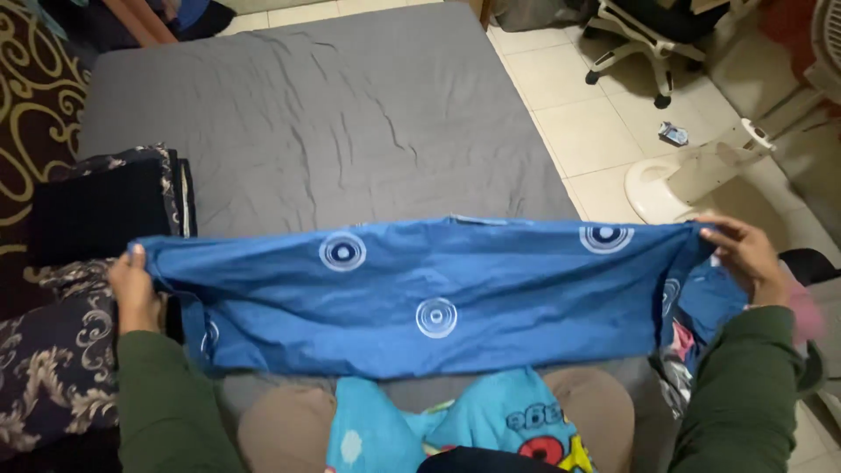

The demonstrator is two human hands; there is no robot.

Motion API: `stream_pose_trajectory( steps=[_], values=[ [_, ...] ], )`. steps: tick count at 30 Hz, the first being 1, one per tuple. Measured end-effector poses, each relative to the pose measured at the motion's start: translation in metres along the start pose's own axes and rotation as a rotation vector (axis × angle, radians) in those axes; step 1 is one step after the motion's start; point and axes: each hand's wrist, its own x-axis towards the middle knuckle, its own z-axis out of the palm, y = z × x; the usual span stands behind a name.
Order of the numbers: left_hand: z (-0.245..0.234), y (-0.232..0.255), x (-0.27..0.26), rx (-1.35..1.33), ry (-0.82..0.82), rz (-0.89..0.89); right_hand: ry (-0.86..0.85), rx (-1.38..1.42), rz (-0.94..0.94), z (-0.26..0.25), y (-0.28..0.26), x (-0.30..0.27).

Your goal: Fold a blue bedsheet while sitting on a bed.

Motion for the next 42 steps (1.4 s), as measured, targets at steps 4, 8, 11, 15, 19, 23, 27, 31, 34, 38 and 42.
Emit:
stream_pose_trajectory(
  steps=[4,8,11,15,19,23,27,31,34,38,42],
  values=[
    [-0.016,0.038,0.002,-0.128,-0.077,0.041,-0.052,0.15,-0.133,-0.029,-0.008,-0.008],
    [-0.029,0.085,0.0,-0.349,-0.117,0.081,0.175,0.378,-0.464,-0.071,0.015,0.009],
    [-0.033,0.121,-0.013,-0.396,-0.062,0.197,0.225,0.505,-0.594,-0.075,-0.004,-0.01],
    [-0.038,0.158,-0.043,-0.497,0.001,0.327,0.162,0.446,-0.503,-0.088,-0.002,-0.007],
    [-0.049,0.144,-0.04,-0.288,0.005,0.211,0.296,0.508,-0.662,-0.11,0.022,0.026],
    [-0.049,0.16,-0.052,-0.4,-0.091,0.301,0.188,0.474,-0.568,-0.104,0.004,0.005],
    [-0.062,0.161,-0.054,-0.247,-0.171,0.139,0.059,0.384,-0.654,-0.094,-0.016,-0.015],
    [-0.054,0.192,-0.077,-0.155,-0.173,0.145,0.061,0.281,-0.683,-0.121,0.016,0.026],
    [-0.053,0.202,-0.087,-0.004,-0.231,0.247,0.134,0.212,-0.704,-0.134,0.037,0.045],
    [-0.051,0.207,-0.094,0.275,-0.172,0.319,0.206,0.103,-0.755,-0.138,0.049,0.057],
    [-0.045,0.208,-0.103,0.644,-0.033,0.408,0.322,0.04,-0.733,-0.124,0.043,0.033]
  ],
)
